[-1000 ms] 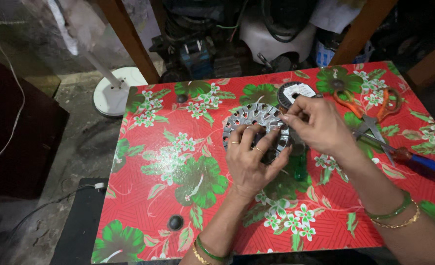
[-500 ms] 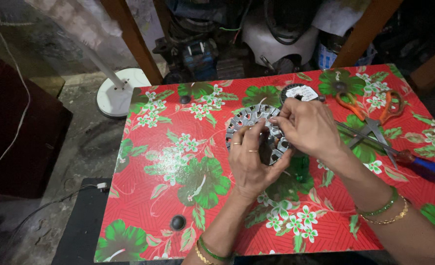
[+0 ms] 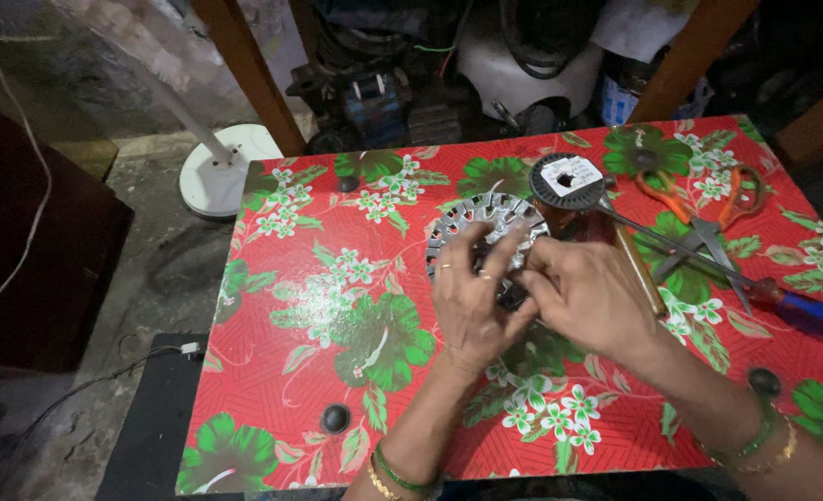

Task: The person winds copper wire onto a slotted metal rotor by hand, threading the wire through slots and rotating the rotor to build up the coil. The person uses a wire spool and occasionally adjusts the wire path with their fingers.

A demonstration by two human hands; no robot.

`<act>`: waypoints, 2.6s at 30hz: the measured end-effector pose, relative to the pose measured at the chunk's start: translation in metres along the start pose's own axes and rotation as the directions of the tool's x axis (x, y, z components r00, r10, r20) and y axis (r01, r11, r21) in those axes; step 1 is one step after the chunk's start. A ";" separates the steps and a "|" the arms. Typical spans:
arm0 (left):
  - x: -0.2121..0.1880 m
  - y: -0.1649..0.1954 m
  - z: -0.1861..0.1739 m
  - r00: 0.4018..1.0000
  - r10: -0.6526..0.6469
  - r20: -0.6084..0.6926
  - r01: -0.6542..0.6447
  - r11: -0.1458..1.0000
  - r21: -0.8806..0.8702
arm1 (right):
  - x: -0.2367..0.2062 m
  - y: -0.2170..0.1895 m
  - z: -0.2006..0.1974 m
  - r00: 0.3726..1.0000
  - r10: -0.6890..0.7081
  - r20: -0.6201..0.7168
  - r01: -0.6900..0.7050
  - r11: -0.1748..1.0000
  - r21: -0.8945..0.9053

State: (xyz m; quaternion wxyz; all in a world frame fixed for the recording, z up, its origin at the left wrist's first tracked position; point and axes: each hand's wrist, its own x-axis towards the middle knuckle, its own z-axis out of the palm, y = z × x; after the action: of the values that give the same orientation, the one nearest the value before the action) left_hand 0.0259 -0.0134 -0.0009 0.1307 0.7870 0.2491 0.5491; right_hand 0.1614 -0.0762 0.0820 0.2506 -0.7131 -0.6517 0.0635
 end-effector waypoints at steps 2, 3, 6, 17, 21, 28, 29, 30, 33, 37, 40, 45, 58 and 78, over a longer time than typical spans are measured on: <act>0.003 0.000 -0.002 0.999 0.028 0.042 -0.029 0.999 0.031 | -0.010 0.003 0.000 0.994 -0.090 -0.062 0.095 0.992 0.085; 0.004 0.000 -0.004 0.997 0.041 0.062 -0.044 0.998 0.049 | -0.013 0.004 0.002 0.991 -0.114 -0.070 0.118 0.991 0.059; 0.006 0.001 -0.007 0.995 0.063 0.076 -0.065 0.997 0.035 | -0.020 0.007 0.004 0.976 -0.194 -0.102 0.197 0.980 0.016; 0.007 0.006 -0.001 1.000 0.001 0.008 -0.001 1.000 -0.001 | -0.010 0.045 -0.008 0.983 0.105 -0.148 -0.064 0.964 0.257; 0.008 0.006 0.000 1.000 0.015 -0.023 -0.014 1.000 0.011 | -0.008 0.065 0.007 0.979 0.198 -0.045 -0.179 0.944 0.277; 0.007 0.005 0.000 1.000 -0.011 -0.014 0.011 1.000 0.005 | -0.002 0.100 0.035 0.995 0.070 0.073 -0.094 0.908 0.408; 0.007 0.005 0.000 1.000 -0.013 -0.014 0.013 1.000 -0.003 | 0.000 0.103 0.037 0.995 0.068 0.070 -0.090 0.916 0.391; 0.007 0.004 0.000 1.000 -0.013 -0.016 0.013 1.000 -0.012 | 0.002 0.106 0.040 0.988 0.122 0.091 -0.148 0.904 0.400; 0.007 0.004 0.000 0.999 0.008 -0.032 -0.008 1.000 0.016 | 0.016 0.112 0.042 0.983 0.171 0.070 -0.185 0.909 0.374; 0.008 0.005 0.001 1.000 -0.008 -0.024 0.008 1.000 0.000 | 0.039 0.119 0.043 0.997 0.078 -0.022 -0.066 0.945 0.320; 0.008 0.006 0.000 1.000 -0.014 -0.024 0.014 1.000 0.012 | 0.060 0.119 0.044 0.996 0.084 0.024 -0.086 0.900 0.427; 0.007 0.005 0.001 1.000 0.007 -0.014 -0.006 0.999 0.038 | 0.064 0.109 0.030 0.994 0.088 0.071 -0.112 0.869 0.482; 0.005 0.004 0.004 1.000 0.005 -0.016 -0.004 0.999 0.046 | 0.052 0.053 -0.009 0.998 0.054 0.029 -0.057 0.986 0.155; 0.004 0.003 0.000 1.000 0.021 0.017 -0.021 0.999 0.039 | 0.000 0.025 -0.021 0.994 -0.102 0.035 0.094 0.977 0.194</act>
State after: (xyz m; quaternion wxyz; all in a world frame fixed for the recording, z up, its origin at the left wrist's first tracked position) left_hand 0.0278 -0.0136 0.0040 0.1118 0.7965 0.2504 0.5389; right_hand 0.1921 -0.0826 0.0890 0.3062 -0.6510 -0.6824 0.1296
